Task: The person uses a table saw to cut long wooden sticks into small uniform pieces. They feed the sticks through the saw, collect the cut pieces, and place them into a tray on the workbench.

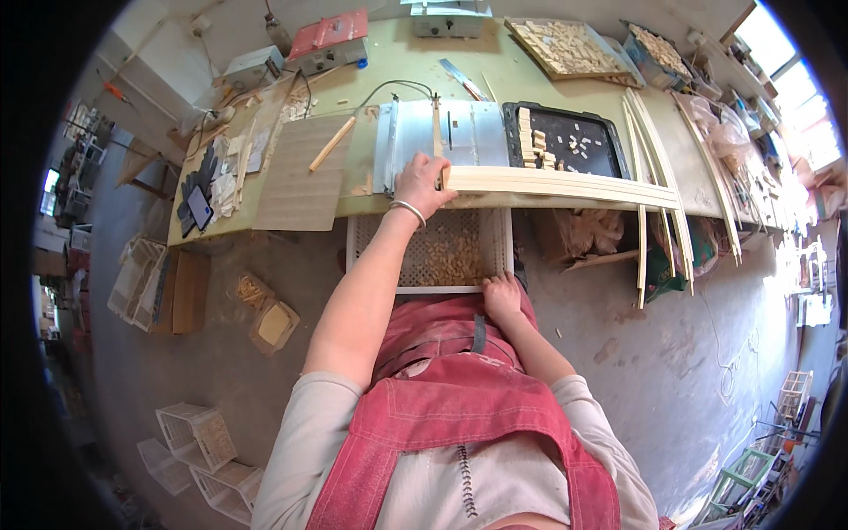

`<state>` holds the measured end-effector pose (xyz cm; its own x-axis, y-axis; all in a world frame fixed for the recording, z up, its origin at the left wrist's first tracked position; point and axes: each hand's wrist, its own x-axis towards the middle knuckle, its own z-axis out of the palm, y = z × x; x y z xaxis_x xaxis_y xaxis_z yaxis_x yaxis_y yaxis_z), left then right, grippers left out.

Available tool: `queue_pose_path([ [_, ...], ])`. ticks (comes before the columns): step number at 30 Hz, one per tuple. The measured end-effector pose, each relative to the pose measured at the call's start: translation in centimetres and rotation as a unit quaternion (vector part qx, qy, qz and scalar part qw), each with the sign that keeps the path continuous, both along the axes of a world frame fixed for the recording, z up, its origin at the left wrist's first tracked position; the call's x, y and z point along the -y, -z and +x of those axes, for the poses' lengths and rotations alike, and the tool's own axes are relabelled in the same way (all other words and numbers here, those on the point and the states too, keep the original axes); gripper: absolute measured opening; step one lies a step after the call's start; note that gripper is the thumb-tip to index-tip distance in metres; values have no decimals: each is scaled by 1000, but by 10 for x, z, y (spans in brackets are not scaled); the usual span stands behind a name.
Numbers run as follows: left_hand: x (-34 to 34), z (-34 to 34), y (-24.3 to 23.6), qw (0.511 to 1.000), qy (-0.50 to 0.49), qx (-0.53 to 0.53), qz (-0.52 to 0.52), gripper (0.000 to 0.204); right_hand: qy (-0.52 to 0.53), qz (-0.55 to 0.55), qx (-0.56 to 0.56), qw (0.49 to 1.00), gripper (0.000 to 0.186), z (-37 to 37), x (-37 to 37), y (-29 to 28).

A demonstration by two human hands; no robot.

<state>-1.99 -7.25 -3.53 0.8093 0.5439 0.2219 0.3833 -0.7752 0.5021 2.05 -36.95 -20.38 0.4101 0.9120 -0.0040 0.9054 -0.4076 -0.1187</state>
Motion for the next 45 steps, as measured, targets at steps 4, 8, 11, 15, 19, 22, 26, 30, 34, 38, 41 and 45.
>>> queue_pose_path([
  [4,-2,1,0,1000,-7,-18,-16,57,-6,-2,-44,999,18,2,3,-7],
  [8,0,-2,1,1000,-6,-15,-16,57,-4,-42,-49,998,20,-3,4,-10],
  [11,0,-1,-2,999,-6,-24,-31,56,-2,-50,-63,997,26,-1,6,-9],
  [15,2,1,-2,1000,-1,-17,-24,55,16,-15,-54,998,24,-7,9,2],
  [19,-6,0,6,1000,4,11,-8,55,24,-70,-62,995,32,-7,2,1],
  [22,-9,-2,12,1000,1,-10,-22,55,20,-64,-66,996,34,-10,1,-2],
  [26,-6,1,8,1000,11,-2,-28,55,29,-57,-76,995,32,-11,4,5],
  [30,-4,0,7,1000,17,13,-12,55,28,-56,-81,995,31,-10,2,5],
  [34,-7,-1,10,999,28,36,7,56,28,-72,-84,993,31,-11,2,4],
  [38,-8,-1,9,999,20,7,-43,57,29,-67,-84,994,31,-13,0,1],
  [41,-8,0,7,999,19,-11,-40,58,30,-47,-75,996,30,-14,1,5],
  [45,-8,0,6,999,20,-14,-37,58,30,-25,-61,997,29,-14,1,6],
])
